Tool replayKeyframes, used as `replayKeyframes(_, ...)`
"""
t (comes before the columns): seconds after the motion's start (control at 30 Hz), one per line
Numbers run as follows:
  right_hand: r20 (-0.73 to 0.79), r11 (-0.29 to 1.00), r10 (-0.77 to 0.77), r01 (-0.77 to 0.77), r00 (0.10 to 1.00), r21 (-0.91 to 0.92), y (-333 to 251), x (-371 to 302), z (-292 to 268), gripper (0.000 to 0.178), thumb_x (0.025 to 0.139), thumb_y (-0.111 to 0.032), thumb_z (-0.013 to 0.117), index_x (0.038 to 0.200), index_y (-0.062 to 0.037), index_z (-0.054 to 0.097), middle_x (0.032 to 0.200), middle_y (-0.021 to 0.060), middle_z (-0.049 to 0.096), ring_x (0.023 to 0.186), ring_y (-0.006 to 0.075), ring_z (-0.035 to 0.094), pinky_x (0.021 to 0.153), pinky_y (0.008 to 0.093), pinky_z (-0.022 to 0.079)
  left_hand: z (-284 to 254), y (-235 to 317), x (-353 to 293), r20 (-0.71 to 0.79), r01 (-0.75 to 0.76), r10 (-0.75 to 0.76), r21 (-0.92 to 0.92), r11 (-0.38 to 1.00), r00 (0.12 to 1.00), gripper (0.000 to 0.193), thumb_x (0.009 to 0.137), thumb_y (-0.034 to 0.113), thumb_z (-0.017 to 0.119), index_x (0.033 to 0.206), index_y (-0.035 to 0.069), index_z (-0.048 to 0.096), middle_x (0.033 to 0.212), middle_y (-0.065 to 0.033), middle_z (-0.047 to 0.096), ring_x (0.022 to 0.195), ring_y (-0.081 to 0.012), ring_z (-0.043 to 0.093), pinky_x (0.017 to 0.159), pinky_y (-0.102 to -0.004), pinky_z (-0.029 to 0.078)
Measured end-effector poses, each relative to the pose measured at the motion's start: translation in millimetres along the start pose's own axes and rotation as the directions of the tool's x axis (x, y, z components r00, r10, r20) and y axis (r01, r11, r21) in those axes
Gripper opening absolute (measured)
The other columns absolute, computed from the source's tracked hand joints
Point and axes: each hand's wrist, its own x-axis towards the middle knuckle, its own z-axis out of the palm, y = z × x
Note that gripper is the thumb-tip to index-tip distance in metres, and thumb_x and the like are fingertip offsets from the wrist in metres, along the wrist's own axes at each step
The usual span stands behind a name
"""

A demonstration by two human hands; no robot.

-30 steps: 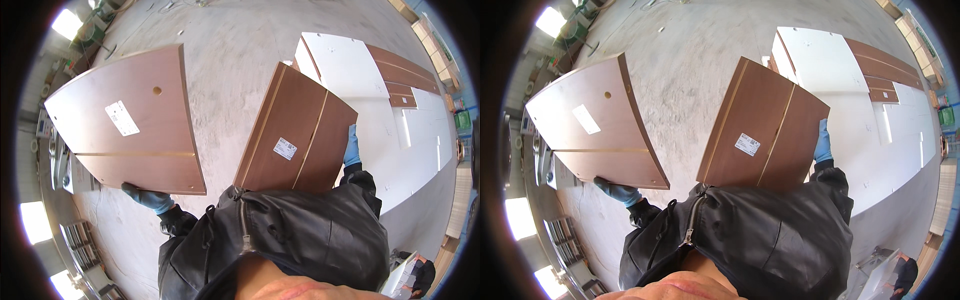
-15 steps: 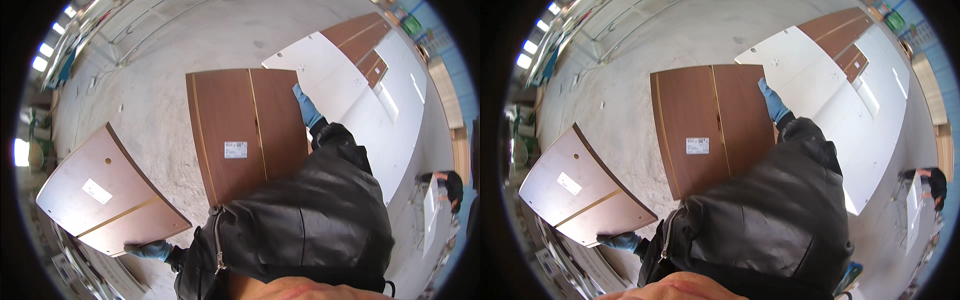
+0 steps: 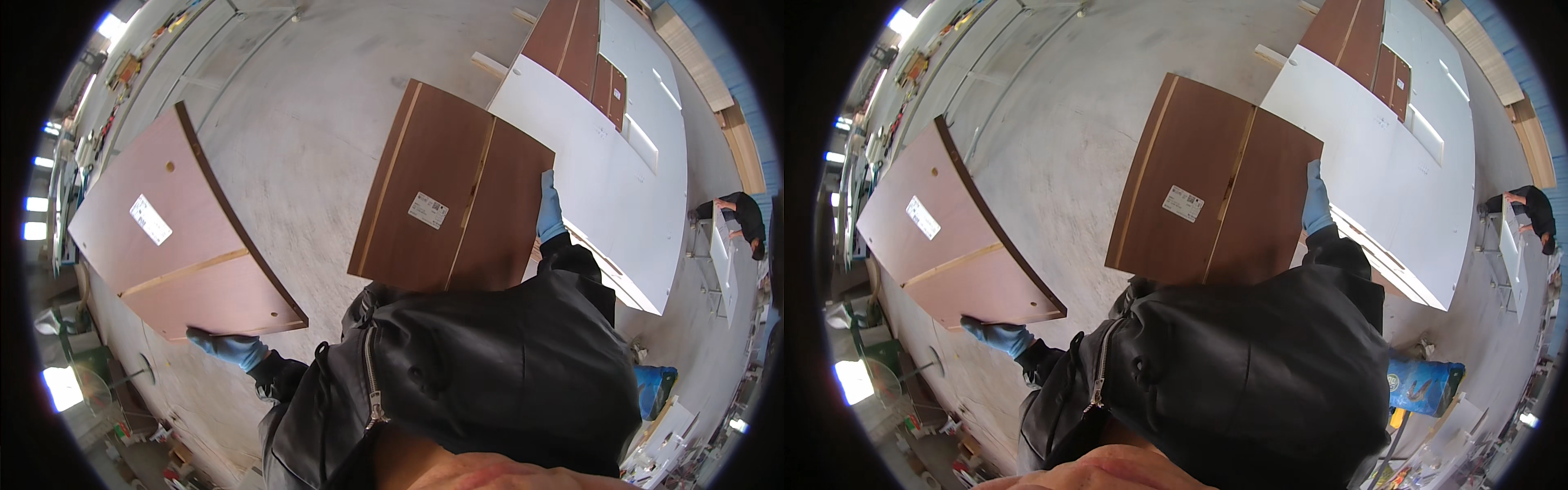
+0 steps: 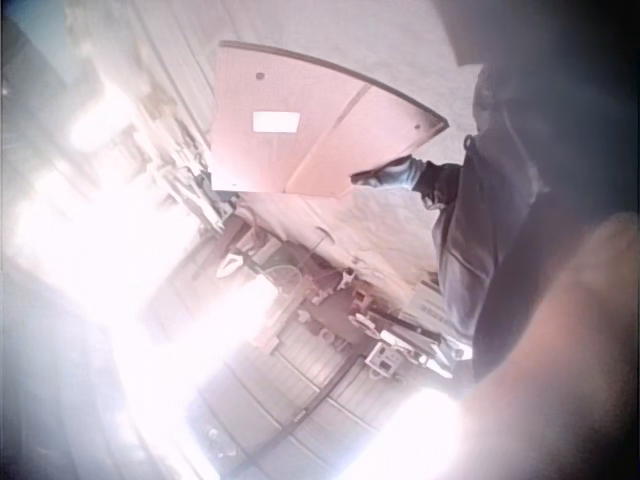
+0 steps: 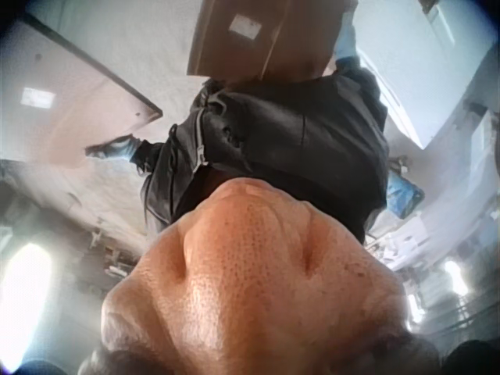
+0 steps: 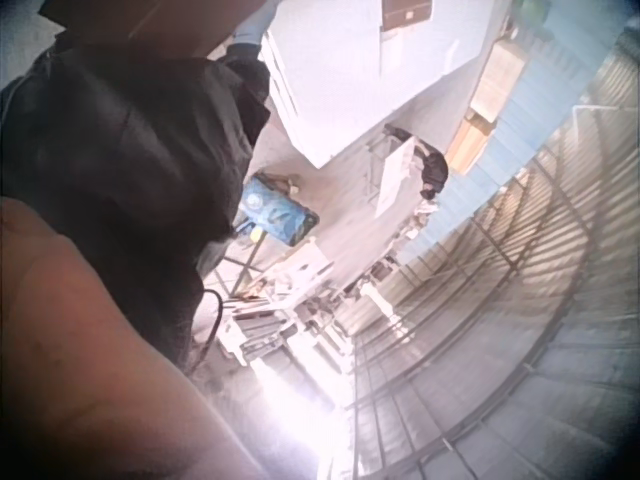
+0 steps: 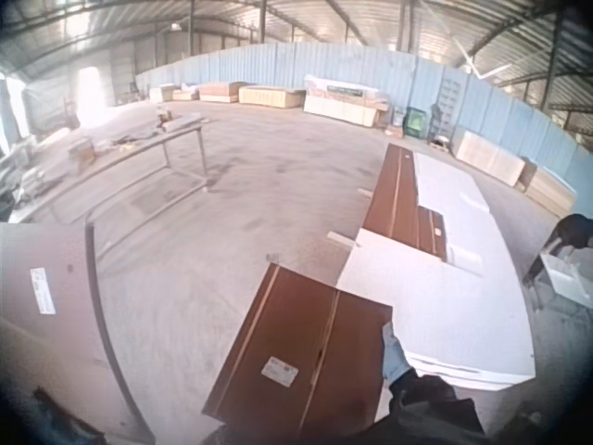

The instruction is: The person assembles flat-pack furniture components by hand. They pick up white and brown panels, align them on a workbench, and stack them in sequence. The person also handles a small wooden strip and applies a yellow adhesive pad to it.

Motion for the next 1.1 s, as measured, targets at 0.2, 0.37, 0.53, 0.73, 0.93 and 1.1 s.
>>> replayKeyframes(0.2, -0.083, 0.97, -0.153, 0.166, 0.985, 0.179, -15, 93, 69, 0.072, 0.104, -0.06, 0.037, 0.14, -0.0003, 0.052, 0.13, 0.0082, 0.061, 0.115, 0.0178, 0.06, 0.098, 0.0303, 0.05, 134, 12, 106, 0.179, 0.536, -0.602, -0.689, 0.488, 0.778, 0.06, 0.101, 0.048, 0.052, 0.141, 0.004, 0.049, 0.144, -0.0082, 0.049, 0.128, -0.0236, 0.048, 0.112, -0.0421, 0.035)
replayKeyframes(0.37, -0.119, 0.978, -0.083, 0.103, 0.989, 0.183, -63, 138, 103, 0.074, 0.102, -0.062, 0.04, 0.141, -0.0006, 0.05, 0.135, 0.0096, 0.058, 0.119, 0.0206, 0.059, 0.102, 0.0339, 0.048, 229, -10, 167, 0.197, 0.523, -0.502, -0.528, 0.669, 0.842, 0.061, 0.101, 0.05, 0.052, 0.141, 0.005, 0.049, 0.142, -0.008, 0.05, 0.126, -0.0229, 0.047, 0.11, -0.0419, 0.036)
replayKeyframes(0.53, -0.293, 0.96, -0.103, 0.172, 0.951, 0.221, -107, 176, 117, 0.08, 0.098, -0.068, 0.043, 0.142, -0.0007, 0.049, 0.136, 0.0107, 0.058, 0.12, 0.0229, 0.058, 0.103, 0.0364, 0.048, 345, -33, 226, 0.391, 0.671, -0.562, -0.574, 0.469, 0.728, 0.064, 0.1, 0.053, 0.052, 0.142, 0.005, 0.047, 0.142, -0.0084, 0.049, 0.126, -0.0233, 0.047, 0.111, -0.042, 0.035)
replayKeyframes(0.73, -0.484, 0.907, -0.187, 0.34, 0.855, 0.251, -156, 241, 103, 0.086, 0.097, -0.071, 0.041, 0.144, 0.0002, 0.046, 0.138, 0.012, 0.056, 0.122, 0.0244, 0.057, 0.106, 0.0373, 0.046, 513, -54, 275, 0.542, 0.73, -0.489, -0.518, 0.447, 0.684, 0.068, 0.099, 0.055, 0.053, 0.143, 0.004, 0.046, 0.142, -0.009, 0.049, 0.128, -0.0239, 0.047, 0.11, -0.0418, 0.036)
replayKeyframes(0.93, -0.797, 0.847, -0.076, 0.461, 0.599, 0.266, -137, 296, 89, 0.091, 0.096, -0.072, 0.041, 0.153, -0.0012, 0.034, 0.154, 0.0128, 0.041, 0.137, 0.0276, 0.043, 0.115, 0.039, 0.036, 681, -40, 326, 0.647, 0.733, -0.388, -0.425, 0.53, 0.656, 0.064, 0.1, 0.051, 0.053, 0.141, 0.002, 0.049, 0.138, -0.0101, 0.053, 0.126, -0.0237, 0.05, 0.111, -0.0393, 0.037)
replayKeyframes(1.1, -0.919, 0.79, 0.038, 0.551, 0.393, 0.269, -103, 334, 82, 0.101, 0.093, -0.075, 0.043, 0.157, 0.0003, 0.023, 0.165, 0.0108, 0.024, 0.148, 0.0251, 0.028, 0.119, 0.036, 0.026, 800, -23, 344, 0.76, 0.779, -0.314, -0.374, 0.503, 0.568, 0.064, 0.099, 0.051, 0.056, 0.138, 0.001, 0.051, 0.135, -0.0098, 0.056, 0.124, -0.0231, 0.051, 0.11, -0.0387, 0.038)
